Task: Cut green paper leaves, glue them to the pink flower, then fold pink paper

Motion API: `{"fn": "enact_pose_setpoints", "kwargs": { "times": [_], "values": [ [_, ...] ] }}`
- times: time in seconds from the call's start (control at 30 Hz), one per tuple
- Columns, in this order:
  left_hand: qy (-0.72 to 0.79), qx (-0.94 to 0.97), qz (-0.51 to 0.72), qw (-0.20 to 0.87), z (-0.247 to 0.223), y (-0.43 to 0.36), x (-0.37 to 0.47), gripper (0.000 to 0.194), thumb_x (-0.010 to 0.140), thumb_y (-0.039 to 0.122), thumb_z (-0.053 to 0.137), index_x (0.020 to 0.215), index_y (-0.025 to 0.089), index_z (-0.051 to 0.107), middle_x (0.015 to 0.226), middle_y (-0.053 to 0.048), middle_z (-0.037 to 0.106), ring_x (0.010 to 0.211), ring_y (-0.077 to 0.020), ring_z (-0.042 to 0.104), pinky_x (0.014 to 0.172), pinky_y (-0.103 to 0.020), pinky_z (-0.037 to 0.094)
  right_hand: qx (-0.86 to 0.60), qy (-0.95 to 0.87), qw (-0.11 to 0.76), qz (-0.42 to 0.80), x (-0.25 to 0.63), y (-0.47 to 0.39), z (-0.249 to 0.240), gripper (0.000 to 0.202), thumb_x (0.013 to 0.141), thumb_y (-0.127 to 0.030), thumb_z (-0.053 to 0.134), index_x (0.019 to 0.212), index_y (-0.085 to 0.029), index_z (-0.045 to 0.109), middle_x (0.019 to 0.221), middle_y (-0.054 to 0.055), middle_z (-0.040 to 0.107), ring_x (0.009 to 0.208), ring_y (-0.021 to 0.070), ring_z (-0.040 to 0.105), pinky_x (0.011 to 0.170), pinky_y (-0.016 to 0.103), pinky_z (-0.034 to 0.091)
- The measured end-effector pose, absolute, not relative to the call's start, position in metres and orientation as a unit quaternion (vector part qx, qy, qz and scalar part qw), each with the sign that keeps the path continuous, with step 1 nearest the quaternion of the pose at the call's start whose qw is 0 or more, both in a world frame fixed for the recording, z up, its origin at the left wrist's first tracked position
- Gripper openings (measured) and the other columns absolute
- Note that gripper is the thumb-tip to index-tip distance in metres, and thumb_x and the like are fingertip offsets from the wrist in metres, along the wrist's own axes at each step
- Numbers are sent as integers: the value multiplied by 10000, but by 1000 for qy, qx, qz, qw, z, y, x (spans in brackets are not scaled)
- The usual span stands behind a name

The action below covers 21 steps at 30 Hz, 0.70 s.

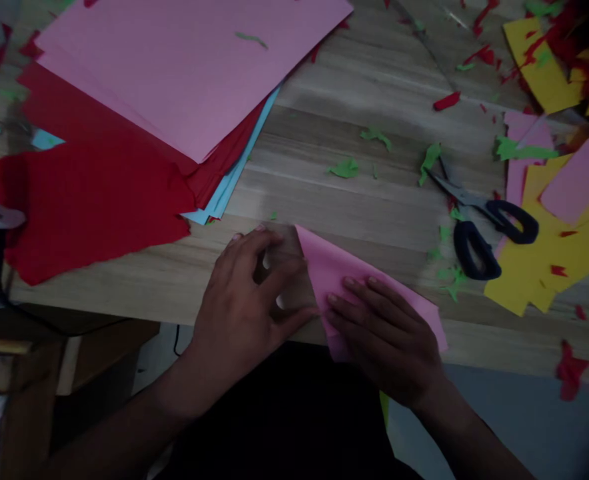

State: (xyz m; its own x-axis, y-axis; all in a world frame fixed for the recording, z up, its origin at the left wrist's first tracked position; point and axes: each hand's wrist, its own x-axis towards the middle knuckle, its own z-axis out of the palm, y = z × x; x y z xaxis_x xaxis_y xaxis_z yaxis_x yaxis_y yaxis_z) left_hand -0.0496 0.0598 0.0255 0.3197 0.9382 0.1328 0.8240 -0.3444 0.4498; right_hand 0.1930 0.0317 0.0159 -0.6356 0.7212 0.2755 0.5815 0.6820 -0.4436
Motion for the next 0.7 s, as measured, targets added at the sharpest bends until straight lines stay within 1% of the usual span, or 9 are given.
{"fn": "enact_pose_setpoints", "kwargs": {
  "times": [0.07,0.13,0.23,0.3,0.43,0.63,0.7],
  "values": [
    [549,802,188,140,26,63,-49,509,831,527,732,1232,227,639,1382,-159,506,1318,-350,498,1112,-571,431,-375,-886,227,151,192,38,16,368,902,-69,608,1248,-173,676,1304,24,706,1369,229,539,1192,455,414],
    [529,815,190,141,27,66,-48,426,871,474,709,1225,246,642,1397,-130,538,1310,-326,516,1137,-567,396,-386,-880,240,137,191,46,15,329,902,-75,628,1209,-173,698,1256,31,732,1337,230,571,1187,444,422],
    [487,843,170,151,28,67,-48,235,953,363,623,1175,293,659,1411,-11,606,1365,-283,490,1189,-548,326,-398,-873,253,120,187,55,15,296,899,-69,642,1163,-179,716,1231,40,743,1300,237,605,1173,447,445],
    [481,849,159,149,28,65,-48,218,974,329,593,1181,304,658,1442,42,597,1412,-271,446,1201,-534,316,-408,-869,255,115,185,56,15,305,896,-46,632,1162,-172,714,1243,48,736,1299,244,606,1169,457,452],
    [485,849,157,140,27,61,-48,232,975,325,595,1199,304,653,1475,55,571,1423,-267,440,1199,-530,327,-419,-862,264,110,183,52,13,340,888,-16,618,1176,-172,709,1247,46,733,1299,239,606,1159,460,467],
    [486,848,162,136,26,62,-48,228,971,338,603,1192,308,652,1470,64,576,1422,-263,443,1185,-534,334,-418,-856,273,134,183,53,15,353,899,-52,623,1186,-236,717,1235,12,738,1276,220,624,1124,447,508],
    [486,849,158,135,25,63,-49,232,970,346,604,1195,313,652,1465,65,579,1420,-265,445,1181,-537,333,-416,-854,276,145,184,54,15,346,899,-55,623,1177,-237,721,1225,11,743,1276,220,624,1123,454,507]
  ]
}}
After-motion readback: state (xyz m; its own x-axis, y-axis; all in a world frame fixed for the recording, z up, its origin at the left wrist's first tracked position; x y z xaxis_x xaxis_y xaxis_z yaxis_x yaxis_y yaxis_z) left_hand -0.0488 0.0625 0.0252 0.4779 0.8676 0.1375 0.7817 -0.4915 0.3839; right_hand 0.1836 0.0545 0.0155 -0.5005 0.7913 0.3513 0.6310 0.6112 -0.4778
